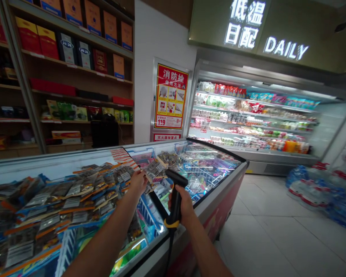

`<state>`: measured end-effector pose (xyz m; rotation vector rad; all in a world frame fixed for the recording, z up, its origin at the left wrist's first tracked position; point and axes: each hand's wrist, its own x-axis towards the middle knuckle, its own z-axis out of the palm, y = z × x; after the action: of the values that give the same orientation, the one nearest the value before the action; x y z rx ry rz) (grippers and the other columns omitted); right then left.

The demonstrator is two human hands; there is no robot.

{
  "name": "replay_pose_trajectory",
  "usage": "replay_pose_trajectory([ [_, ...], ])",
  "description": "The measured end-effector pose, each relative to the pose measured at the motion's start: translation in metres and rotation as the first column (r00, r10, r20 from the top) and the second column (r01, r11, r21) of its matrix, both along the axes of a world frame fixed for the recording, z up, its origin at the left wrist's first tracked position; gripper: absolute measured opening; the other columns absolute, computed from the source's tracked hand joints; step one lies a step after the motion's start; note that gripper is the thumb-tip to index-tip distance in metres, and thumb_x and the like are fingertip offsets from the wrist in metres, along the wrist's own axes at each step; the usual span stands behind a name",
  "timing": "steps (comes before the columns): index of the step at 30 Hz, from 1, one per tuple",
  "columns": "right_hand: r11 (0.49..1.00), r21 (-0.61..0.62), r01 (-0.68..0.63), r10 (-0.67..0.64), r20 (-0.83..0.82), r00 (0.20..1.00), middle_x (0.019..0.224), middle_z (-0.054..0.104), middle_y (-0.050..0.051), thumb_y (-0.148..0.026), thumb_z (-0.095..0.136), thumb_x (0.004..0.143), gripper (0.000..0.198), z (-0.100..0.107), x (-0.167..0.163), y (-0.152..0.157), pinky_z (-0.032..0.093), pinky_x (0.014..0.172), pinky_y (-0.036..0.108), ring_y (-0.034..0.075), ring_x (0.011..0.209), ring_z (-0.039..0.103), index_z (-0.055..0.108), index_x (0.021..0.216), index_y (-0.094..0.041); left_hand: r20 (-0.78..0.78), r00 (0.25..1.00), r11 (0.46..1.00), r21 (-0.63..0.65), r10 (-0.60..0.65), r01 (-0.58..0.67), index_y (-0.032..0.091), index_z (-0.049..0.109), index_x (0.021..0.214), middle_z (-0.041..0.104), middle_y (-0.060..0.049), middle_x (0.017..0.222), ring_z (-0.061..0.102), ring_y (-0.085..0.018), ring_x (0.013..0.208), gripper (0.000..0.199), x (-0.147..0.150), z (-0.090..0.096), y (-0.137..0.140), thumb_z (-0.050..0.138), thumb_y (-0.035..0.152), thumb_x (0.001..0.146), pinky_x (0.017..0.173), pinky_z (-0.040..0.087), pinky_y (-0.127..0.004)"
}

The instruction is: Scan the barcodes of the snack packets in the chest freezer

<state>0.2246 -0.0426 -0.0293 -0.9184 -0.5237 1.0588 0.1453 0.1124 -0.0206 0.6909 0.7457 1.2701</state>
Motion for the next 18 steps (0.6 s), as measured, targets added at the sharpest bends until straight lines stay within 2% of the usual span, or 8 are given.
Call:
replay_pose_trajectory([
  [6,0.991,-0.042,-0.124,0.116,-0.155,0.981,0.045,0.050,-0.003,-0.043,0.048,0.065,0.027,0.002,-0.008,0.001,0.034,0.032,0.021,0.010,0.034,0.044,0.045,0.068,-0.017,0.104,0.994,1.000,0.003,0.018,-0.018,0.018,0.044,0.056,0.051,0.005,0.050,0.052,-0.007,0.051,0.020,0.002,-0.004,0.005,0.042,0.003,0.068,0.061,0.044,-0.021],
  [12,0.986,-0.061,-0.156,0.143,-0.182,0.973,0.044,0.050,-0.003,-0.043,0.047,0.065,0.026,0.005,-0.010,0.001,0.033,0.032,0.020,0.010,0.033,0.044,0.047,0.072,-0.017,0.132,0.991,0.999,0.026,0.029,-0.032,0.018,0.045,0.057,0.052,0.004,0.052,0.054,-0.007,0.055,0.020,0.001,-0.004,0.006,0.041,0.003,0.069,0.063,0.044,-0.020],
  [16,0.995,-0.053,-0.088,0.080,-0.138,0.987,0.044,0.050,-0.003,-0.043,0.049,0.064,0.027,0.009,-0.006,0.002,0.033,0.032,0.020,0.010,0.033,0.044,0.047,0.072,-0.017,0.095,0.995,0.999,0.033,0.039,-0.042,0.018,0.048,0.062,0.054,0.003,0.058,0.055,-0.008,0.060,0.018,0.006,-0.002,0.008,0.041,0.004,0.073,0.064,0.044,-0.021],
  [18,0.999,-0.040,-0.025,0.020,-0.102,0.995,0.044,0.050,-0.003,-0.042,0.050,0.063,0.027,0.011,-0.001,0.002,0.032,0.031,0.019,0.009,0.033,0.044,0.048,0.072,-0.017,0.051,0.998,0.998,0.032,0.043,-0.045,0.016,0.052,0.073,0.057,0.001,0.069,0.056,-0.009,0.067,0.013,0.015,-0.001,0.011,0.043,0.009,0.075,0.065,0.045,-0.024],
])
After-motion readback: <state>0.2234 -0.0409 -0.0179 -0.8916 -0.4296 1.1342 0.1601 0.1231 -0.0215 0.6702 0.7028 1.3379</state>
